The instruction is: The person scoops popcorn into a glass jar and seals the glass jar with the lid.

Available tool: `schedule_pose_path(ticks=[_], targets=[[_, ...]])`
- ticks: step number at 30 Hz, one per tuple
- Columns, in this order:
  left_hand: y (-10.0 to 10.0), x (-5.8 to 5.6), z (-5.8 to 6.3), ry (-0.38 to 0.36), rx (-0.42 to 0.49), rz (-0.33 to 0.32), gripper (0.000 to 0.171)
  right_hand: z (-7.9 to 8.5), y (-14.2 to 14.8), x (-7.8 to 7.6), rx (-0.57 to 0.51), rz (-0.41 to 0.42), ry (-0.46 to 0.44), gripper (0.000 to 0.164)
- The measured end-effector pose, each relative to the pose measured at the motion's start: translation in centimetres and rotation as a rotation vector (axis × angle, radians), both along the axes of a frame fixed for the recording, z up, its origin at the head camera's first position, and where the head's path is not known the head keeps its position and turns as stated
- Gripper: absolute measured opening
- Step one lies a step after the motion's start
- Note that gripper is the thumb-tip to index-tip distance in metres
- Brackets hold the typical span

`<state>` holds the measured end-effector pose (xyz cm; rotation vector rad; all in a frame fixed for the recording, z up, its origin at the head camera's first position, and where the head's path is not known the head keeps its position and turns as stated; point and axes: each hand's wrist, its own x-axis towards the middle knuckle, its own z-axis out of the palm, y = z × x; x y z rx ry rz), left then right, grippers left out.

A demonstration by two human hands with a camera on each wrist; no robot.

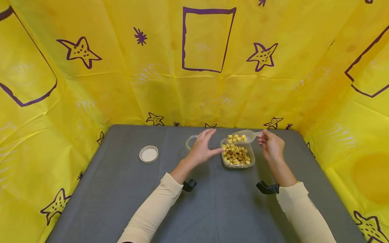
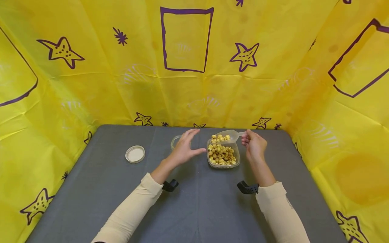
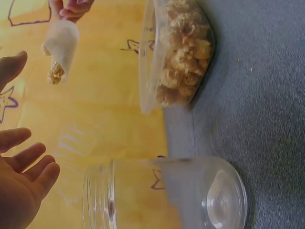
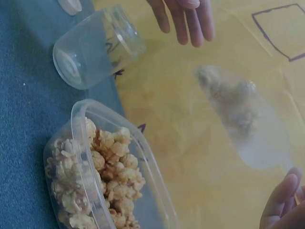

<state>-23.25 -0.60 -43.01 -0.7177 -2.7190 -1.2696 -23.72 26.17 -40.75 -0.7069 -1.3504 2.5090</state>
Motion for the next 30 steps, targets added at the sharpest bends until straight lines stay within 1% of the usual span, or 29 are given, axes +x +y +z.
schedule_pose_path(ticks=[3, 8, 16, 22, 30], targets=[[-0.4, 0.1, 0.0, 0.006, 0.001, 0.013, 0.081, 0.0, -0.4, -0.1, 0.007, -0.001, -0.005, 0.027], [-1.0, 0.0, -0.1, 0.005, 0.009, 0.027, 0.081, 0.0, -0.8, -0.3, 0.042, -0.004, 0.014, 0.029], [-2.1, -0.2, -0.6, 0.057, -0.005, 0.062, 0.081, 0.2, -1.7, -0.8, 0.051, 0.045, 0.027, 0.027], [-3.0, -0.6, -1.0, 0.1, -0.017, 0.093, 0.082, 0.1, -2.4, -1.0, 0.06, 0.056, 0.04, 0.025], [-4.1, -0.9, -1.4, 0.094, -0.003, 0.125, 0.085, -0.1, -3.2, -1.4, 0.056, 0.06, 0.037, 0.027]])
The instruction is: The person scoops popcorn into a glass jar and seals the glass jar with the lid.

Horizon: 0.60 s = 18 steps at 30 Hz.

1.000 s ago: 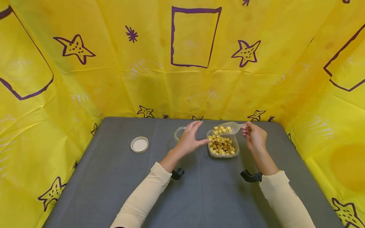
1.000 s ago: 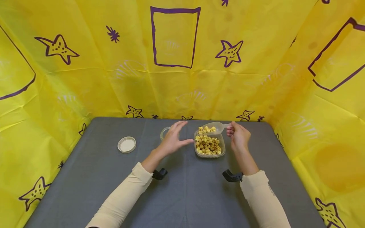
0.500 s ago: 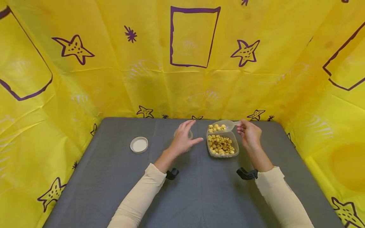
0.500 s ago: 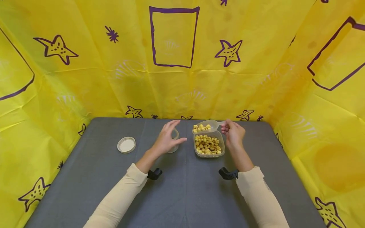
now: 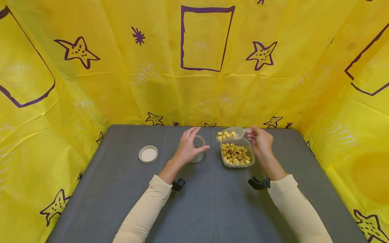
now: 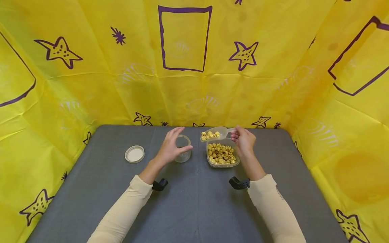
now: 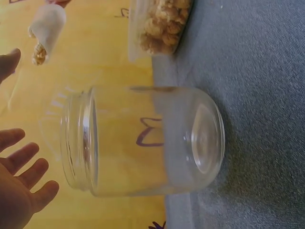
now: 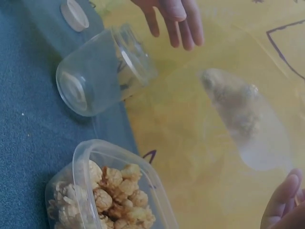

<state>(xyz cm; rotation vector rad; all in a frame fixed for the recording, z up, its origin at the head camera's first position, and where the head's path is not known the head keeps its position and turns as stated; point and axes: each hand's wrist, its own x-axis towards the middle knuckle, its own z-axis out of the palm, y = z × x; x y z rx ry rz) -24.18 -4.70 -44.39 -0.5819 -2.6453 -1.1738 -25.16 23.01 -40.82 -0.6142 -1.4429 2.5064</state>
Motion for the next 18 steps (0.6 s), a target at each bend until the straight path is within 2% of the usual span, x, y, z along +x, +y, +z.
schedule_pose_path(ticks=[10, 18], targets=[[-1.1, -0.2, -0.8, -0.083, 0.0, 0.045, 0.089, 0.0, -0.9, -0.3, -0.005, 0.021, -0.012, 0.025], [-2.0, -0.2, -1.3, -0.083, 0.025, 0.07, 0.093, -0.2, -1.9, -0.5, 0.012, 0.039, 0.006, 0.021]])
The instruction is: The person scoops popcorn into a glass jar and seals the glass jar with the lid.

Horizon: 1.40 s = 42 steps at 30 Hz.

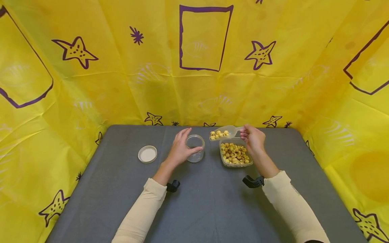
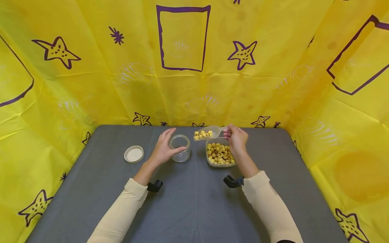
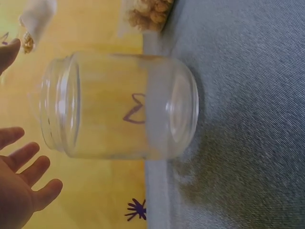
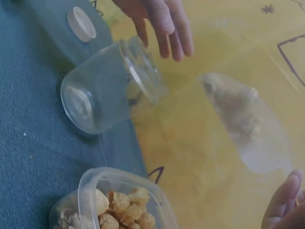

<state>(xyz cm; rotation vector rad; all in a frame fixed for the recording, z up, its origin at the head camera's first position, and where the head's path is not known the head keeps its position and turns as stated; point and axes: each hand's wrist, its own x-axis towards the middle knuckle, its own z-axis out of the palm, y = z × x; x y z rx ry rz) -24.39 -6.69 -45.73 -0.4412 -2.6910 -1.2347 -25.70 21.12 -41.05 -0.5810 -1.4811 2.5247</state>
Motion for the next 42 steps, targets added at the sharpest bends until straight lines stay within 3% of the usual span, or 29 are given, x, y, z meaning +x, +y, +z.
schedule_pose_path(ticks=[28, 42], targets=[[-1.9, -0.3, -2.9, -0.148, 0.032, -0.001, 0.1, -1.0, -3.6, -0.6, 0.087, -0.001, -0.042, 0.016], [-1.9, -0.8, -3.7, -0.176, 0.055, -0.016, 0.096, -1.4, -4.2, -0.9, 0.095, 0.022, -0.014, 0.018]])
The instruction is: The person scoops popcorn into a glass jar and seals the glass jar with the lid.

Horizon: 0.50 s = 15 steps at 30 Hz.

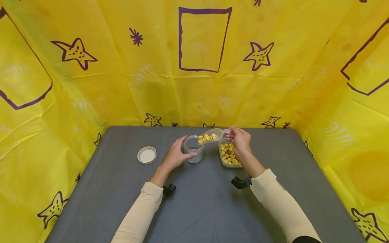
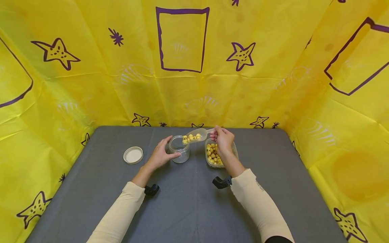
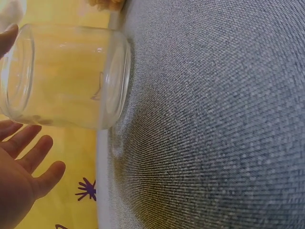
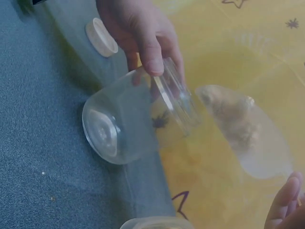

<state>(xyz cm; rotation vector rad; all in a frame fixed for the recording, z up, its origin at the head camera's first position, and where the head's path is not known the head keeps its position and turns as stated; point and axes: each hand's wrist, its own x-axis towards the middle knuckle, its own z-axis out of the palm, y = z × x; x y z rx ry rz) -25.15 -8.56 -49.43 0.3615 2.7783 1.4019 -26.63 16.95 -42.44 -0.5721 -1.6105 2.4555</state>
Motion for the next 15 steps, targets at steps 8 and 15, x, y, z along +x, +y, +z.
schedule_pose_path(ticks=[8, 15], targets=[[0.0, -0.16, -0.13, -0.039, 0.013, -0.003, 0.093, -0.14, -0.39, 0.0, 0.038, -0.003, 0.008, 0.025], [-0.02, -0.27, -0.44, -0.045, 0.021, 0.003, 0.091, -0.21, -0.71, -0.16, 0.06, -0.009, 0.012, 0.016]])
